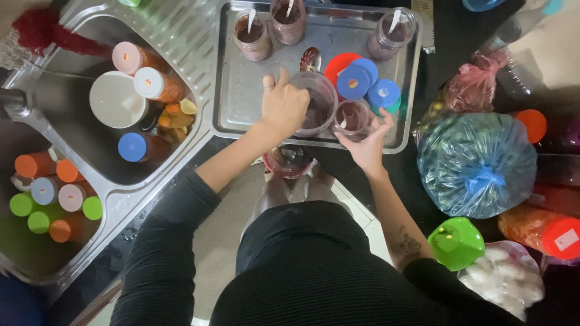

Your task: Filling small glass jars with jam using a spoon, capping them with lids, and washing the tray in the sink.

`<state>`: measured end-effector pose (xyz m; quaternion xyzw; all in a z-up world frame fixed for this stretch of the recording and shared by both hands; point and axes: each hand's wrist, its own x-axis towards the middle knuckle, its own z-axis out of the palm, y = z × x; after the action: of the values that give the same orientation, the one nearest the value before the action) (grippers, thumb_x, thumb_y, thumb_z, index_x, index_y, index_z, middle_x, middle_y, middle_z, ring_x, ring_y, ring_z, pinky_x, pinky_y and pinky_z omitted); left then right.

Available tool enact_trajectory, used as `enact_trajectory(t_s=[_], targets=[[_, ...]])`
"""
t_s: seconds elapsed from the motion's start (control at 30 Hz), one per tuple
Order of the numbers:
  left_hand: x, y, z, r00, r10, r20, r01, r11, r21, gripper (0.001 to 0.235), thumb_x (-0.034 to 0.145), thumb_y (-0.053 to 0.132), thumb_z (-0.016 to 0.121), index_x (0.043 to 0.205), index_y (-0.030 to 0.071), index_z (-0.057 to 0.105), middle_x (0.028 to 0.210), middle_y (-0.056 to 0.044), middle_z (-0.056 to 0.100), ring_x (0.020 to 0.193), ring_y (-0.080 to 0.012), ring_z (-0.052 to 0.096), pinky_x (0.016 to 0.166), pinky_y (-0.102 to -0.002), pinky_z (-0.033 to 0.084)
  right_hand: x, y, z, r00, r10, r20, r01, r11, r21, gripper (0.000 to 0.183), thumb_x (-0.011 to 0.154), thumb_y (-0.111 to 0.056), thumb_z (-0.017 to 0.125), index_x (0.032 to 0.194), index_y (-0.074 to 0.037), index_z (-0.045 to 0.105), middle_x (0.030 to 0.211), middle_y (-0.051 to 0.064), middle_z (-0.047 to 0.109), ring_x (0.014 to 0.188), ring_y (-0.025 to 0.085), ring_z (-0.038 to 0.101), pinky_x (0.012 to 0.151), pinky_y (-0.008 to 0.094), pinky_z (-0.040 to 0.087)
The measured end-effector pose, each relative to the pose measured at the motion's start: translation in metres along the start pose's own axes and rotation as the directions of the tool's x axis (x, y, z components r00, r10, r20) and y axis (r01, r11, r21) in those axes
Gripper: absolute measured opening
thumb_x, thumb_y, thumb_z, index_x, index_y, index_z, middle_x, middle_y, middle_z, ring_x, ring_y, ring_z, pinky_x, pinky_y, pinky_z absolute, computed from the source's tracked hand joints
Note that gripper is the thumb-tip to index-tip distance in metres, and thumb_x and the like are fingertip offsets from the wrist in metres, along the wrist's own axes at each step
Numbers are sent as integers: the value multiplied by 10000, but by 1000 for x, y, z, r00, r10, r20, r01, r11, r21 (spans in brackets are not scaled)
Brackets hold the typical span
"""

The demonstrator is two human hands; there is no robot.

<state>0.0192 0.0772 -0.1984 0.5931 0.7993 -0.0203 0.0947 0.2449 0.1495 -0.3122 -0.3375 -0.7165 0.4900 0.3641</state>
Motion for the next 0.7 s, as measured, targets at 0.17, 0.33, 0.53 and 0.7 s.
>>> enact_trajectory(t_s=[0.17,0.33,0.53,0.7], targets=[[3,4,8,997,-25,73,26,1000,-10,161,834,200,826,918,68,790,854,-202,727,1191,-365,480,900,-530,230,-8,6,-13,989,-97,-111,90,994,-65,1217,661,-57,1055,1468,-92,146,1558,203,299,1313,404,600,1137,558,450],[-3,-10,13,995,-55,-88,38,983,-179,156,889,80,705,757,50,782,681,-197,658,1074,-362,540,920,-550,253,-12,-6,-36,960,-216,-179,195,972,-131,1252,679,-118,1090,1472,-39,124,1530,211,222,1354,467,551,1162,599,403],[-9,-63,40,967,-210,-144,142,914,-379,177,939,162,682,798,95,766,699,-129,664,1050,-372,575,962,-639,246,1,-50,-64,957,-261,-124,264,964,7,1197,710,53,1022,1458,-62,95,1421,233,398,1296,356,562,1126,514,454],[-39,-83,9,918,-335,-210,138,769,-624,296,996,86,560,753,108,726,648,-87,633,860,-343,614,981,-635,261,21,-82,-79,966,-257,0,257,965,-43,1198,679,12,1026,1445,-69,109,1334,251,550,1214,356,602,1035,489,518]])
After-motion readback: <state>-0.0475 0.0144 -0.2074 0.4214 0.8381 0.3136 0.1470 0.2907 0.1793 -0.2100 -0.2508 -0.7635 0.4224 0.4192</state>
